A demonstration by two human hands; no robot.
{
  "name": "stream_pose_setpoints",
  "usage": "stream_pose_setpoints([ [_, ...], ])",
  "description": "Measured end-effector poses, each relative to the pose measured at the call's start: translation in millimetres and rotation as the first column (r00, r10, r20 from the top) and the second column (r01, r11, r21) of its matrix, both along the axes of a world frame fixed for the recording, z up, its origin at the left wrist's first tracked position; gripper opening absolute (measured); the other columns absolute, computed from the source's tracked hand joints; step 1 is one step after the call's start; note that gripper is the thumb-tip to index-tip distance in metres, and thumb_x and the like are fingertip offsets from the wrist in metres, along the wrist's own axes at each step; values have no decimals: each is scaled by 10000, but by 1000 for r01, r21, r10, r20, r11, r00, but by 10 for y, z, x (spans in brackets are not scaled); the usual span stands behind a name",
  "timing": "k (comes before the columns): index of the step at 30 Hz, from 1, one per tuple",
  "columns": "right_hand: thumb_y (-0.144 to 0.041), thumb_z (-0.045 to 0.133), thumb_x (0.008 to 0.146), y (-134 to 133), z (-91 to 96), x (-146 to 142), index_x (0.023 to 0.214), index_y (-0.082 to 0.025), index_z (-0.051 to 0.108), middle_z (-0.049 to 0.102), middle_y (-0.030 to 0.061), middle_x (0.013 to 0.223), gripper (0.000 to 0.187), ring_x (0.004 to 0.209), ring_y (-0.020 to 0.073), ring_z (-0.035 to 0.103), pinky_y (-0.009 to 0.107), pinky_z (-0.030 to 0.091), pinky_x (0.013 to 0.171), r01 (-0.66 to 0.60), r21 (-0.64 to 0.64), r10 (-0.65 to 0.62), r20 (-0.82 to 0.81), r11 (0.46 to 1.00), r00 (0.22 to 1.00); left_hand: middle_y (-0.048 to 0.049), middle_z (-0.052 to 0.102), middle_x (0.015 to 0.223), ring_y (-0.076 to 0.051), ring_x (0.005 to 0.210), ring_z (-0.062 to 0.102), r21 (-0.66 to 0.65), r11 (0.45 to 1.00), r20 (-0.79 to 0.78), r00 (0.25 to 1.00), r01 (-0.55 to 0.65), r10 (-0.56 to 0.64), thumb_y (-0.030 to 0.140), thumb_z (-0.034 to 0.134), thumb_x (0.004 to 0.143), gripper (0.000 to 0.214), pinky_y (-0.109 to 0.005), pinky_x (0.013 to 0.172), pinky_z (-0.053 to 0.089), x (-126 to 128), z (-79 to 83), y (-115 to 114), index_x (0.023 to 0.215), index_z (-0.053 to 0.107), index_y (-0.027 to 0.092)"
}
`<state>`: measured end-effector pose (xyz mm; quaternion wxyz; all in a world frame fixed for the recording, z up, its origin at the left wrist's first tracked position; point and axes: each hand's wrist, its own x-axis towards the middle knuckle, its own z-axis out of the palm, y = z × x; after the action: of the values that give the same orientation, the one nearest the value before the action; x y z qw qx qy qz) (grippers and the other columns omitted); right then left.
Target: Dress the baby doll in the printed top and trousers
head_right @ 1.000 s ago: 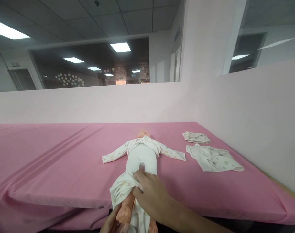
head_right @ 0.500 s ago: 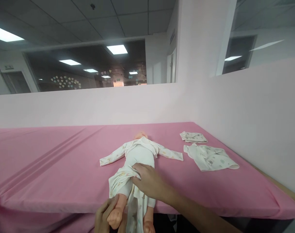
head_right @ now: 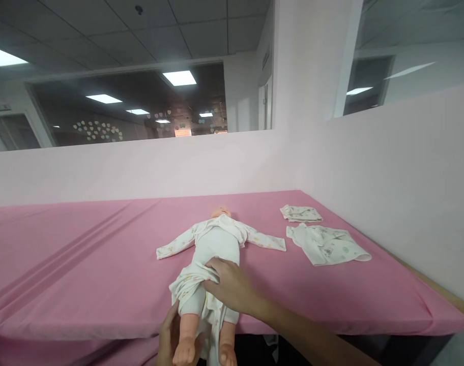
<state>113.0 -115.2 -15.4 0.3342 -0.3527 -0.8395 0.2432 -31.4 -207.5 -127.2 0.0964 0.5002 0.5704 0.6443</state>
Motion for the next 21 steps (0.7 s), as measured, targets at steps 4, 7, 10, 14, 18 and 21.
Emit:
stream_pose_setpoints([
  [4,-249,609,801,-14,-66,72,1058,-237,601,649,57,1001,257,939,223,601,320,477,776,-28,-73,32,53,997,998,-127,691,956,-344,1019,639,-35,998,-48,998,45,-47,418,699,703,333,-431,766,562,-172,-54,63,981,662,238],
  [7,-353,740,707,-35,-78,179,1313,-255,497,574,104,1247,659,1177,279,514,370,473,913,-78,-118,94,138,990,986,-121,700,917,-346,1002,639,-42,998,-111,993,37,-41,415,690,692,286,-445,798,544,-381,-28,130,917,682,239],
  [10,-389,731,717,-114,-13,287,1450,-250,342,462,115,1391,842,1304,301,399,411,393,1038,-124,-155,147,151,980,977,-107,700,964,-328,1003,630,-62,997,-291,955,42,-58,404,664,717,304,-448,872,507,-568,41,210,958,684,220],
  [14,-340,644,798,-285,-80,390,1435,-283,347,446,93,1411,704,1323,291,377,437,355,1079,-35,-163,49,81,986,996,-75,679,1036,-278,1017,601,-108,994,-565,820,32,-88,313,540,832,241,-427,913,456,-710,120,292,1017,668,228],
  [18,-372,590,839,-512,-713,463,1321,-267,458,502,98,1339,510,1252,283,460,448,410,1042,220,-66,-226,-115,973,967,-76,657,1054,-249,976,587,-150,978,-687,726,-142,0,266,430,885,273,-414,862,464,-802,126,276,1058,638,234],
  [21,-338,572,854,-721,-1370,450,1104,-253,589,597,95,1157,264,1119,264,558,407,446,976,457,-42,-447,-307,889,840,-79,641,1112,-259,1078,557,-159,968,-676,736,-193,36,317,435,881,279,-401,917,449,-769,139,140,1073,622,237],
])
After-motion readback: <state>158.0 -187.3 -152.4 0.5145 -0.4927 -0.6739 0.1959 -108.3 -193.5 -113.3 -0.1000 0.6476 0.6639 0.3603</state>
